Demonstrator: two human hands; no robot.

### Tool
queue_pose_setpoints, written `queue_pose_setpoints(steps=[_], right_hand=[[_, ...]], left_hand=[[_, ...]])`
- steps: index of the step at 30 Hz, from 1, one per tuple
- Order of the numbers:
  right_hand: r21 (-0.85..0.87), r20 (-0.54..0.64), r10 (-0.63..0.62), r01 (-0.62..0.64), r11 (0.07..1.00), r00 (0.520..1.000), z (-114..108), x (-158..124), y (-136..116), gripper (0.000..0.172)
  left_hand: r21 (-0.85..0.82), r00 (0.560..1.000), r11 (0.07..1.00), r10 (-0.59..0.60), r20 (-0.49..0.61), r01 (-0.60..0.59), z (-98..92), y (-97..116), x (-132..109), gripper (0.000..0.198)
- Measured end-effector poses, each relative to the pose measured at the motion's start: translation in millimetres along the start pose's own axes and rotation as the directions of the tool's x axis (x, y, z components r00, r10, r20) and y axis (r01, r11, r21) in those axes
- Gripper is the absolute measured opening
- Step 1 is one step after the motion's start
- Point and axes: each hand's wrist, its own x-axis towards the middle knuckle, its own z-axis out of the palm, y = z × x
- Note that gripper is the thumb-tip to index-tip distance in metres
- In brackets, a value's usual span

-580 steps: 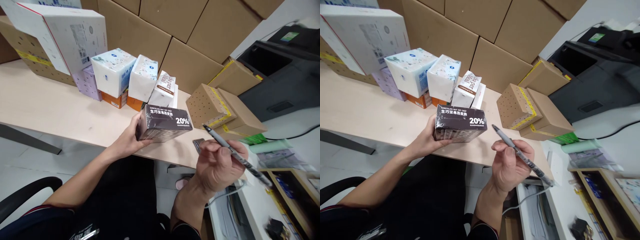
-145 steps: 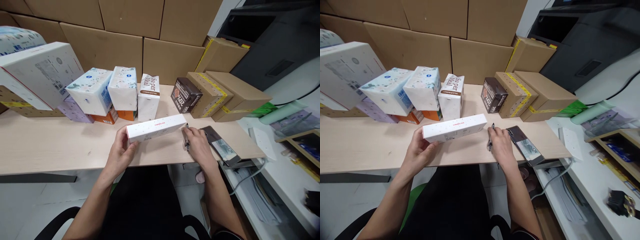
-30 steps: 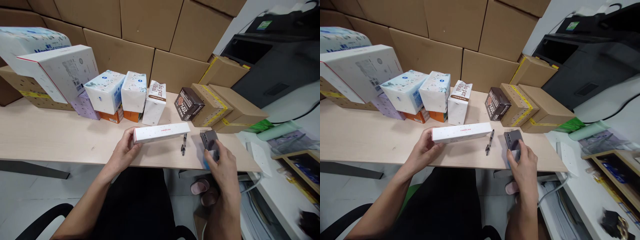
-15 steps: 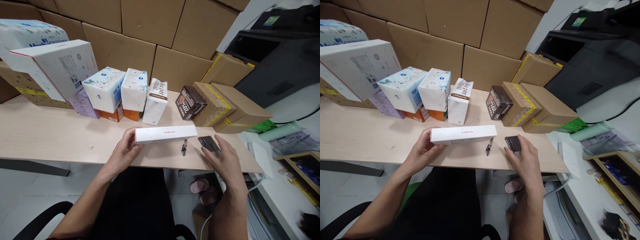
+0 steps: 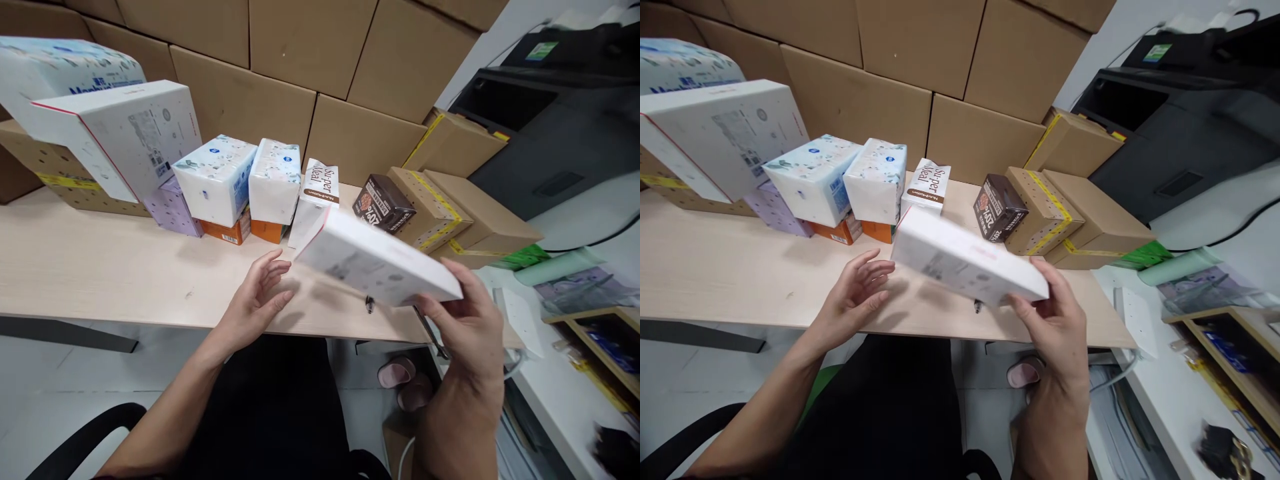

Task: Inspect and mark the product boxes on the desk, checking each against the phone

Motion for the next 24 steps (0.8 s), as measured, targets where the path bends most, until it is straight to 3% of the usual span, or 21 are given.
queue_pose_setpoints(steps=[4,6,10,13,16,21,24], right_hand=[[0.083,-0.313,0.031,-0.006,0.997,0.949,13.7,19.2,-10.0,0.05],[0.093,-0.353,0.049,-0.017,0.995,0.934,26.6,36.0,-8.7,0.047],[-0.117,-0.252,0.008,-0.038,0.992,0.968,57.5,77.3,13.4,0.05],[-0.409,-0.156,-0.045,-0.024,0.912,0.987,78.0,101.6,32.6,0.05],[-0.573,-0.08,0.004,-0.049,0.818,0.997,90.2,110.1,40.2,0.051],[-0.743,-0.05,0.12,-0.117,0.659,0.992,92.8,99.0,25.8,0.057],[-0.706,-0.004,-0.003,0.0,0.708,1.0,100.0,89.6,3.4,0.07]], left_hand=[[0.028,0.999,0.999,-0.024,-0.033,0.025,0.2,-4.9,-0.6,0.058],[0.03,0.999,0.999,-0.029,-0.031,0.03,0.1,-5.8,-0.8,0.057],[0.029,0.999,0.999,-0.04,-0.031,0.041,-0.4,-6.2,-0.5,0.057],[0.028,0.999,0.998,-0.046,-0.029,0.047,-0.9,-5.2,-0.1,0.056],[0.024,0.999,0.998,-0.049,-0.018,0.05,-1.3,-3.9,0.1,0.055],[0.04,0.999,0.998,-0.055,-0.002,0.055,-0.6,-2.4,-0.5,0.055],[0.057,0.998,0.996,-0.067,0.0,0.067,0.3,-2.1,-1.0,0.054]])
